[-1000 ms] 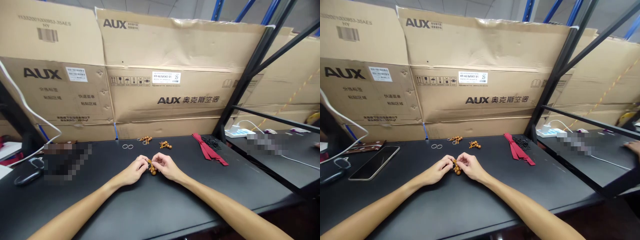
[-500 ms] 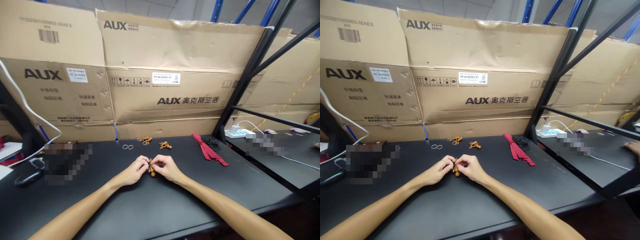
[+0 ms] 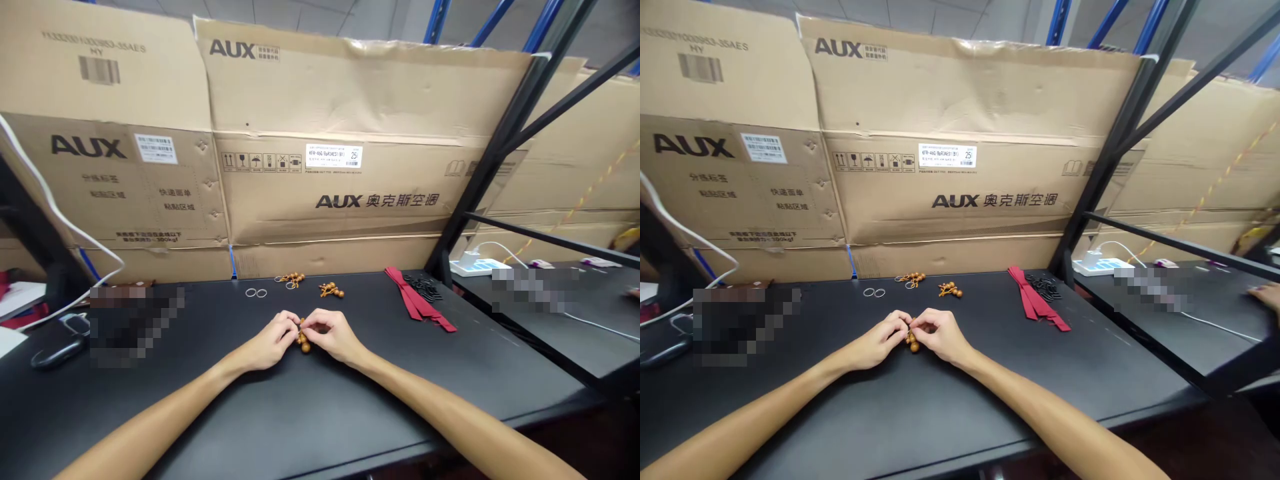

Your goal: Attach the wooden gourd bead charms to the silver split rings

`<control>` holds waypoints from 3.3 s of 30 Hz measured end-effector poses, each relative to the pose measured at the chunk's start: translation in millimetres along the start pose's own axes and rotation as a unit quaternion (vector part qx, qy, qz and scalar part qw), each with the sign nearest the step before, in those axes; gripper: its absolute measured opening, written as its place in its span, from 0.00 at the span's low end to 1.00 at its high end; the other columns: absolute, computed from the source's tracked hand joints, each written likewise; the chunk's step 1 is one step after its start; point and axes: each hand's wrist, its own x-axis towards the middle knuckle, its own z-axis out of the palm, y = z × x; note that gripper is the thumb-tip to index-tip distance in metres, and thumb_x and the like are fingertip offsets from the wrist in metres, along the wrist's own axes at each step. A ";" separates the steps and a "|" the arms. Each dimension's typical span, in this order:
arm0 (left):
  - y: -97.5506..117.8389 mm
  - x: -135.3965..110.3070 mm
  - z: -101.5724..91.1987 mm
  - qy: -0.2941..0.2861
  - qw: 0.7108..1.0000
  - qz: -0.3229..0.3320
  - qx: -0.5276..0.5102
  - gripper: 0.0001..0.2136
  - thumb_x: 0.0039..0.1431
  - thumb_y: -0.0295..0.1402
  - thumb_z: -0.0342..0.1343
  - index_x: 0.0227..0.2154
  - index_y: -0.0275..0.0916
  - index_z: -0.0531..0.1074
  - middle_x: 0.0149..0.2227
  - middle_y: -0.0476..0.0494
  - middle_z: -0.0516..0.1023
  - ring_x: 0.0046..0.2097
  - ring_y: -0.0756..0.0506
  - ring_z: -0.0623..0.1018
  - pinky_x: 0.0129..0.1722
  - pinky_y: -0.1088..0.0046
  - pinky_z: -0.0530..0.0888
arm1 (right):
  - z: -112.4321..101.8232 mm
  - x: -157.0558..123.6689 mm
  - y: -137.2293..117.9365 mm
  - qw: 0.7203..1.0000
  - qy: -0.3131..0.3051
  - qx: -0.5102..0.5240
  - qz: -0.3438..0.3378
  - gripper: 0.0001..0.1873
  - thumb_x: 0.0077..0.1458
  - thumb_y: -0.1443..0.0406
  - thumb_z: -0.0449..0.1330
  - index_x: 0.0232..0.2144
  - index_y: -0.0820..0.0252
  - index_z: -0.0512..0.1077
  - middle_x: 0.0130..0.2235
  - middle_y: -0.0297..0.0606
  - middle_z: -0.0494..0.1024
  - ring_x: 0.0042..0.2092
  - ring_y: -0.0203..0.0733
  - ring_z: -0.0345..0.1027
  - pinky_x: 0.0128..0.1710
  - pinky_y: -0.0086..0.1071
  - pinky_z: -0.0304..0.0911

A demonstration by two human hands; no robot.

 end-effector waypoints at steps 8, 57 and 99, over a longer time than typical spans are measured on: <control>0.4 -0.1 -3.6 -0.010 1.000 -0.005 -0.019 0.15 0.68 0.38 0.41 0.32 0.38 0.70 0.46 0.42 0.68 0.47 0.46 0.70 0.53 0.67 0.66 | -3.2 0.1 -1.1 0.995 -0.022 -0.082 -0.052 0.09 0.58 0.62 0.58 0.32 0.57 0.78 0.32 0.39 0.77 0.32 0.37 0.70 0.32 0.31 0.66; -9.0 -14.5 -17.2 0.036 0.978 0.044 0.200 0.08 0.63 0.38 0.52 0.32 0.40 0.67 0.53 0.40 0.68 0.52 0.40 0.72 0.51 0.61 0.70 | -16.2 1.8 13.3 0.954 -0.108 -0.272 -0.070 0.04 0.57 0.63 0.60 0.35 0.58 0.70 0.49 0.45 0.72 0.49 0.45 0.68 0.51 0.40 0.63; -4.4 -12.7 -9.2 0.035 0.983 0.062 0.171 0.08 0.65 0.31 0.47 0.32 0.40 0.70 0.50 0.41 0.68 0.51 0.43 0.72 0.52 0.65 0.70 | -15.6 5.4 11.4 0.974 -0.067 -0.213 -0.035 0.04 0.57 0.64 0.59 0.32 0.59 0.72 0.47 0.47 0.76 0.52 0.47 0.70 0.52 0.39 0.63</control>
